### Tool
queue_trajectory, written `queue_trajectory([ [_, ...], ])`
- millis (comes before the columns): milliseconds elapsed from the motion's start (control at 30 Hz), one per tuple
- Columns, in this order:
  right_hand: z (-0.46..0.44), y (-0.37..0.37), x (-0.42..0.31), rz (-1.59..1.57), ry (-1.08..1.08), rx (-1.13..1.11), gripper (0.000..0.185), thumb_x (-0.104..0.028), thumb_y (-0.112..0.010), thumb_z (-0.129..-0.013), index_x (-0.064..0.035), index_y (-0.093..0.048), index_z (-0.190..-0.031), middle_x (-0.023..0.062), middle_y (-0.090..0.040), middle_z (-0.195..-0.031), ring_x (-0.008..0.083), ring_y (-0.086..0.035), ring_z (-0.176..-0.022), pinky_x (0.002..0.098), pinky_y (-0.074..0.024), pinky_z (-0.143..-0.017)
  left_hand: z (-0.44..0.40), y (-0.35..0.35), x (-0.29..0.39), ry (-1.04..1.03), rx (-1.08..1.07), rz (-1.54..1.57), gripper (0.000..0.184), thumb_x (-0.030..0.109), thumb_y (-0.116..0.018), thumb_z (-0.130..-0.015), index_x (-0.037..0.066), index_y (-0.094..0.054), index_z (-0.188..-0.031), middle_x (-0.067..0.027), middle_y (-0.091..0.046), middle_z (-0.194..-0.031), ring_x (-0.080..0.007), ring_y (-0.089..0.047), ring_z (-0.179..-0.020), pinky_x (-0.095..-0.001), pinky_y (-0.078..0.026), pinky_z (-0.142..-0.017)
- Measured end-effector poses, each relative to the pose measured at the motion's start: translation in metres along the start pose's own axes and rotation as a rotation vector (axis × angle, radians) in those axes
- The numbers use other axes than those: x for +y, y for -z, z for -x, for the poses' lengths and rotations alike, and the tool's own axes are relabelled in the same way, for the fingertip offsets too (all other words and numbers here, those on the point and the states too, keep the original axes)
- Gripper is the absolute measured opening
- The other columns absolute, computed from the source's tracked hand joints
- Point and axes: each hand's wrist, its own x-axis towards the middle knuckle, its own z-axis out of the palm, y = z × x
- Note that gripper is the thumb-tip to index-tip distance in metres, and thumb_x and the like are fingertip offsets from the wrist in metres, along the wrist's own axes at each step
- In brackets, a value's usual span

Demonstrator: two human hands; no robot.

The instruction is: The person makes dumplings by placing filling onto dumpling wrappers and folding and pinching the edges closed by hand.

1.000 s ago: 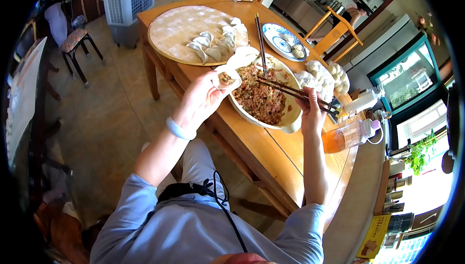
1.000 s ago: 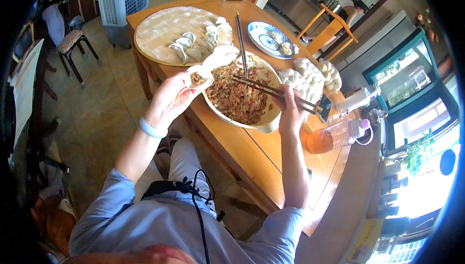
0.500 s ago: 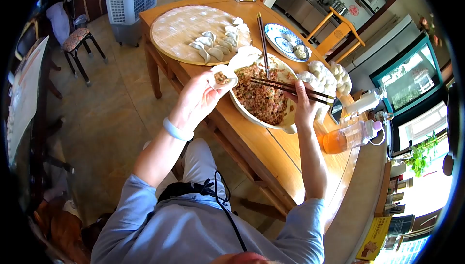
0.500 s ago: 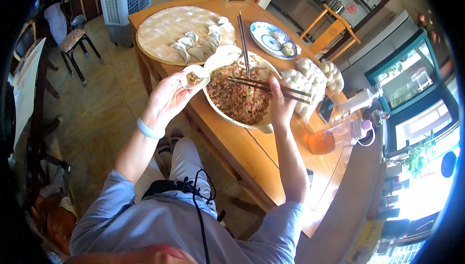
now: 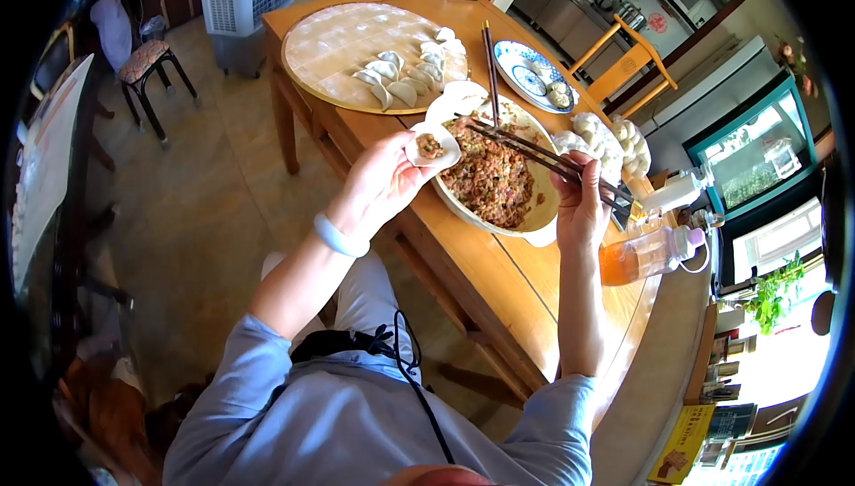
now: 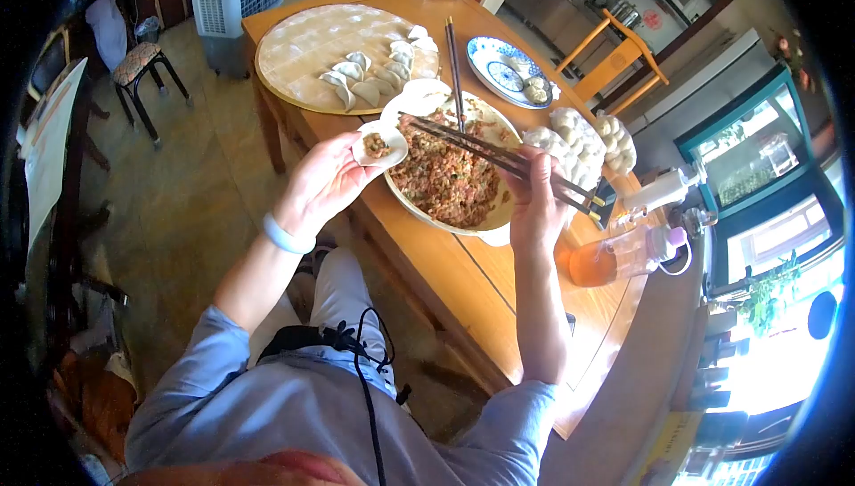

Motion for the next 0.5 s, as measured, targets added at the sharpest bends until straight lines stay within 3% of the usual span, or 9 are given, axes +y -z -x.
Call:
queue_trajectory([
  [133, 0.014, -0.003, 0.003, 0.187, 0.102, -0.268, 0.038, -0.029, -0.057, -0.087, 0.0046, -0.055, -0.104, 0.0154, -0.059, -0.100, 0.0237, -0.060, -0.091, 0.0342, -0.0526, -0.078, 0.001, 0.004, -0.002, 0.055, -0.123, 0.064, 0.033, 0.008, -0.030, -0.094, -0.011, -0.038, -0.120, -0.0215, -0.050, -0.117, -0.0276, -0.052, -0.108, -0.0386, -0.043, -0.097],
  [300, 0.009, 0.003, -0.003, 0.031, 0.103, -0.220, 0.032, -0.026, -0.051, -0.090, 0.0041, -0.054, -0.101, 0.0154, -0.058, -0.101, 0.0236, -0.060, -0.091, 0.0348, -0.0522, -0.079, 0.004, 0.006, -0.001, 0.046, -0.067, 0.066, 0.033, 0.008, -0.030, -0.093, -0.011, -0.037, -0.120, -0.0218, -0.050, -0.117, -0.0278, -0.051, -0.109, -0.0388, -0.043, -0.097],
  [500, 0.009, 0.002, -0.002, 0.102, 0.068, -0.282, 0.032, -0.026, -0.051, -0.090, 0.0041, -0.055, -0.100, 0.0158, -0.057, -0.103, 0.0228, -0.060, -0.090, 0.0343, -0.0529, -0.077, 0.003, 0.011, -0.003, 0.053, -0.149, 0.078, 0.034, 0.008, -0.030, -0.093, -0.012, -0.037, -0.120, -0.0222, -0.050, -0.117, -0.0279, -0.051, -0.109, -0.0391, -0.044, -0.097],
])
